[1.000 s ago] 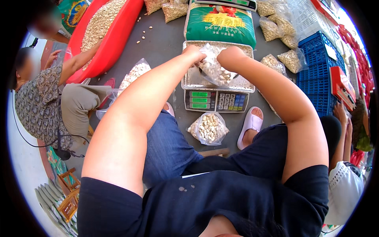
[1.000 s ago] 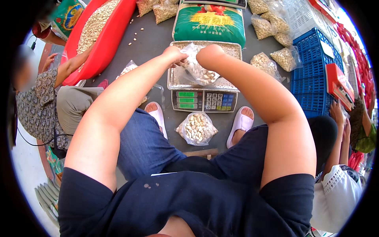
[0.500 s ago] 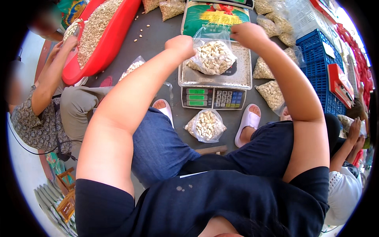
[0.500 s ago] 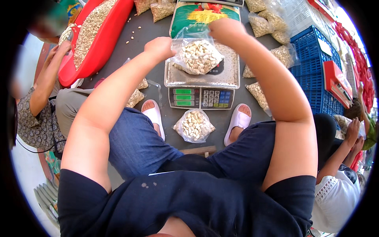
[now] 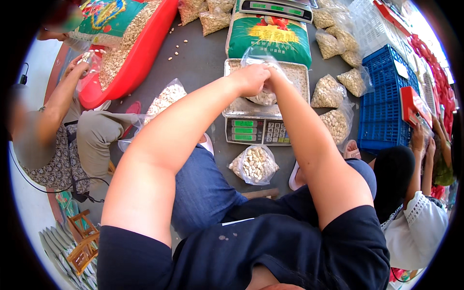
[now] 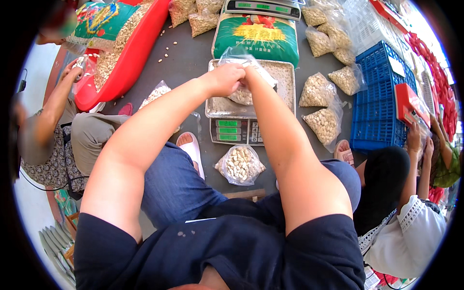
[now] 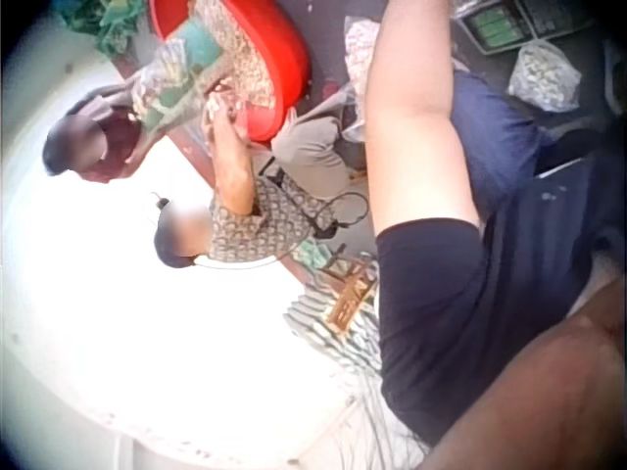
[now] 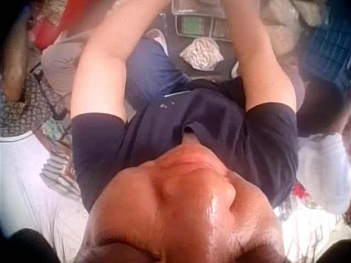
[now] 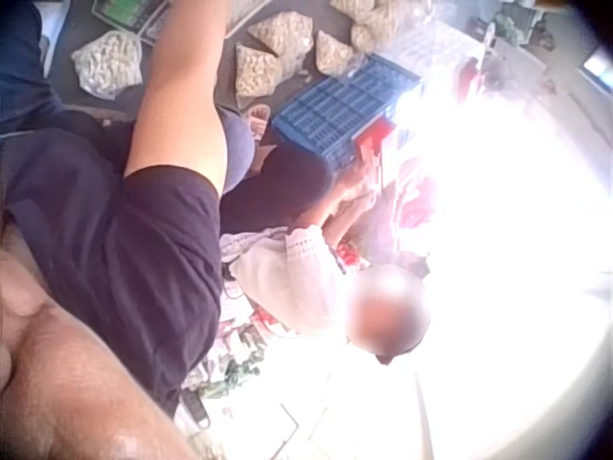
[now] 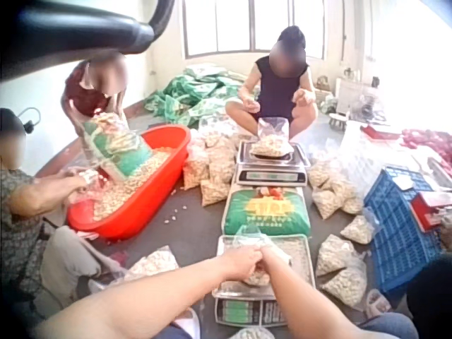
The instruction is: The person weighs seeds into small plastic bags using an electronic scale, adding or removing seeds by hand to reach a target weight and then moving the bags aside.
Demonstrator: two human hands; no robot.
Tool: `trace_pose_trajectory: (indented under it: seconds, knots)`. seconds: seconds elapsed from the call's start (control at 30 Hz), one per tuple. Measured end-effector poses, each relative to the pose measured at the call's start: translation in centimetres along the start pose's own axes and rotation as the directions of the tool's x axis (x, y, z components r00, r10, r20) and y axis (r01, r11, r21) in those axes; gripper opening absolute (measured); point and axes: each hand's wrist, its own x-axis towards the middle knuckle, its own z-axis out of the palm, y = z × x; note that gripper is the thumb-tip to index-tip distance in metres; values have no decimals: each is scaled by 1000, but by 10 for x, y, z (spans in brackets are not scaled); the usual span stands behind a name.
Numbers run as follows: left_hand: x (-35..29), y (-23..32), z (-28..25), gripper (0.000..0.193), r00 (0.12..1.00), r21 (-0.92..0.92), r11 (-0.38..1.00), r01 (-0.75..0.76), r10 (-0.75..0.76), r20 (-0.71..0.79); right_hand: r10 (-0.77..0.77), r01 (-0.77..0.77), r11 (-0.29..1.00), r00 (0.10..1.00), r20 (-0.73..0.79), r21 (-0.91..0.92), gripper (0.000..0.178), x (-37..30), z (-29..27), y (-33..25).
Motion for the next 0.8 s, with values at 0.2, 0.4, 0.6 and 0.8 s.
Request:
trace_pose_trajectory:
  seconds: [0.2,0.4,0.6,0.8]
  knots:
    - [3,-4,26,28,823,121,967,225,-255,508,393,-540,759,825,-406,-363,27,-69,-14,-38]
    - [27,-2,25,29,531,438,789,431,-614,584,291,-463,684,882,-371,-564,26,-108,-22,-72]
    - [52,1,39,19,609,110,663,740,-731,309,352,-506,805,827,-438,-310,36,-90,-23,-66]
    - [61,-11,71,34,452,113,503,857,-838,307,513,-553,784,833,-209,-282,56,-26,-26,-13]
